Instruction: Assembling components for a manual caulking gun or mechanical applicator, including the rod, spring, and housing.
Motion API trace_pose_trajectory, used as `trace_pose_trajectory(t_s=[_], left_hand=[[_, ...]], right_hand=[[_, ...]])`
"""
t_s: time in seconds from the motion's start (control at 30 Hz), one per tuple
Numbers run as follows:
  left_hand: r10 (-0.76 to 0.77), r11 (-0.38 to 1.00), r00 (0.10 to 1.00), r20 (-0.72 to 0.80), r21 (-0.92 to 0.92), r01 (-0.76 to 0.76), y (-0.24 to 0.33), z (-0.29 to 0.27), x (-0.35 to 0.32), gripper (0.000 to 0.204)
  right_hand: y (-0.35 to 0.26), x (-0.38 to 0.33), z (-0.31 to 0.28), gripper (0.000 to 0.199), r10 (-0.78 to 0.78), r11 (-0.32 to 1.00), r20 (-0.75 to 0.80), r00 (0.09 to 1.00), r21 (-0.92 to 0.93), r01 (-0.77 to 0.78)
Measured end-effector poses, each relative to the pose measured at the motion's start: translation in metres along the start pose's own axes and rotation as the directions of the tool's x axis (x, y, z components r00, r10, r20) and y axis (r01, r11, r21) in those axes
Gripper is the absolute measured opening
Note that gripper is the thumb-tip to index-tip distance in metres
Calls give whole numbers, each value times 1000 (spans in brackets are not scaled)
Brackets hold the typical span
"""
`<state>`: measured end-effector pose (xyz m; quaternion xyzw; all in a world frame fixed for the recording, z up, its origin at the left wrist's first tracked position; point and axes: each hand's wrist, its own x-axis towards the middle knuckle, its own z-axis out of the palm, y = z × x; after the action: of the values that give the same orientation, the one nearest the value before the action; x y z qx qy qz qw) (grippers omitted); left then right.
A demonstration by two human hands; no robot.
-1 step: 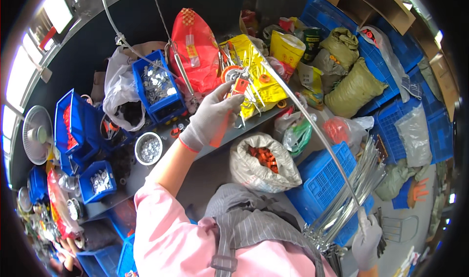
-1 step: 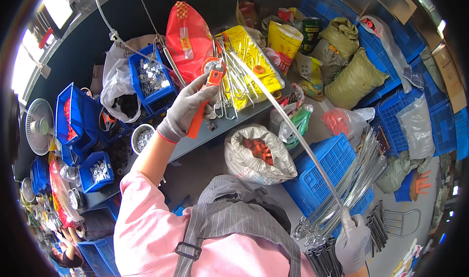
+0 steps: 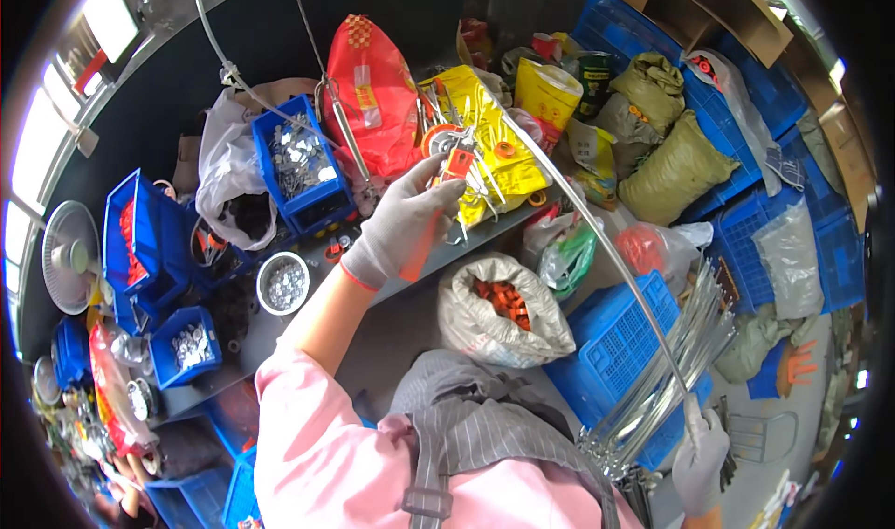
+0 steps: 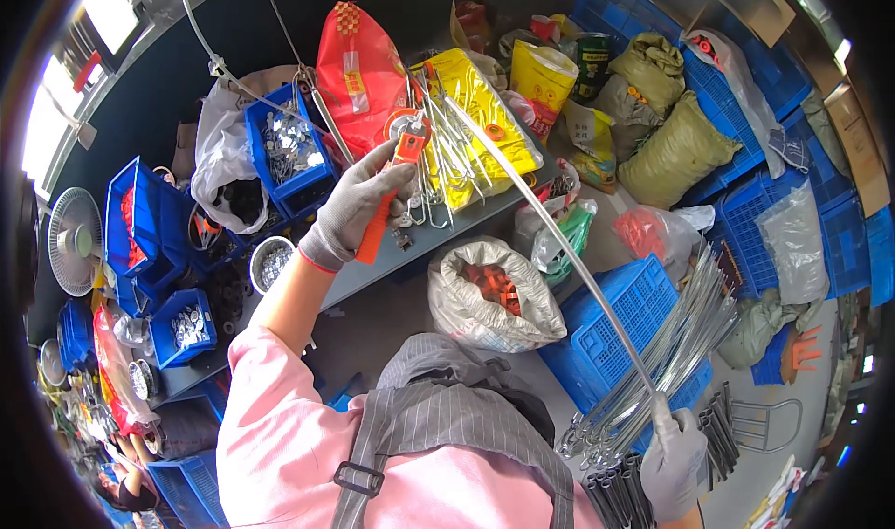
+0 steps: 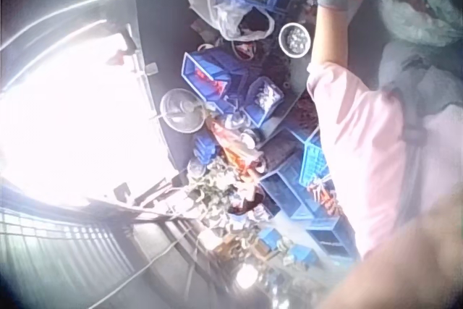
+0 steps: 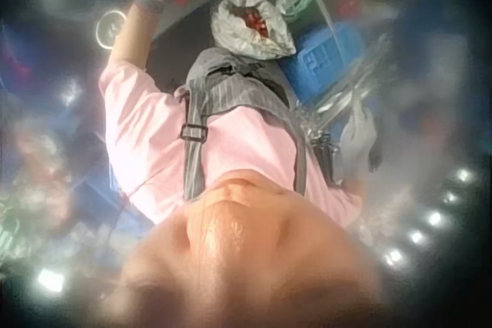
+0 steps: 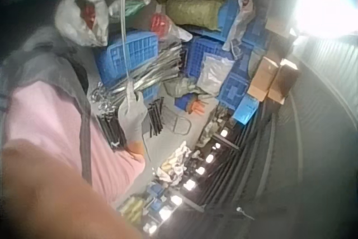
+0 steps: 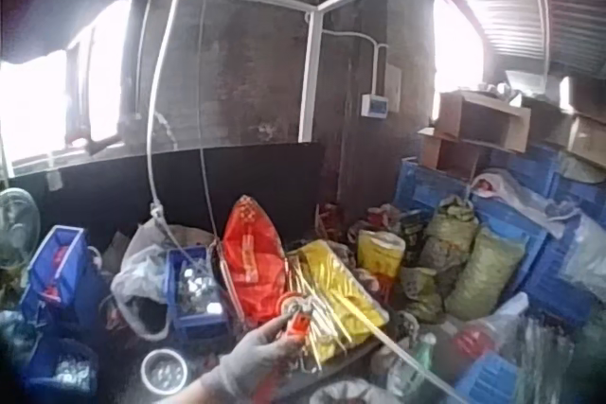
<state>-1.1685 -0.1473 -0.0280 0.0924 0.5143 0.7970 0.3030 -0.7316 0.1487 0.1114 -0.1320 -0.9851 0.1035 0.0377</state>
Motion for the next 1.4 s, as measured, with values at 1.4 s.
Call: trace_pose_trajectory(t_s=[1.4], left_hand=[[-110, 982, 994, -17, -155, 106, 5, 18, 22, 65]], right_hand=[[-14, 14, 5, 62, -79, 982, 44, 996, -169, 85]])
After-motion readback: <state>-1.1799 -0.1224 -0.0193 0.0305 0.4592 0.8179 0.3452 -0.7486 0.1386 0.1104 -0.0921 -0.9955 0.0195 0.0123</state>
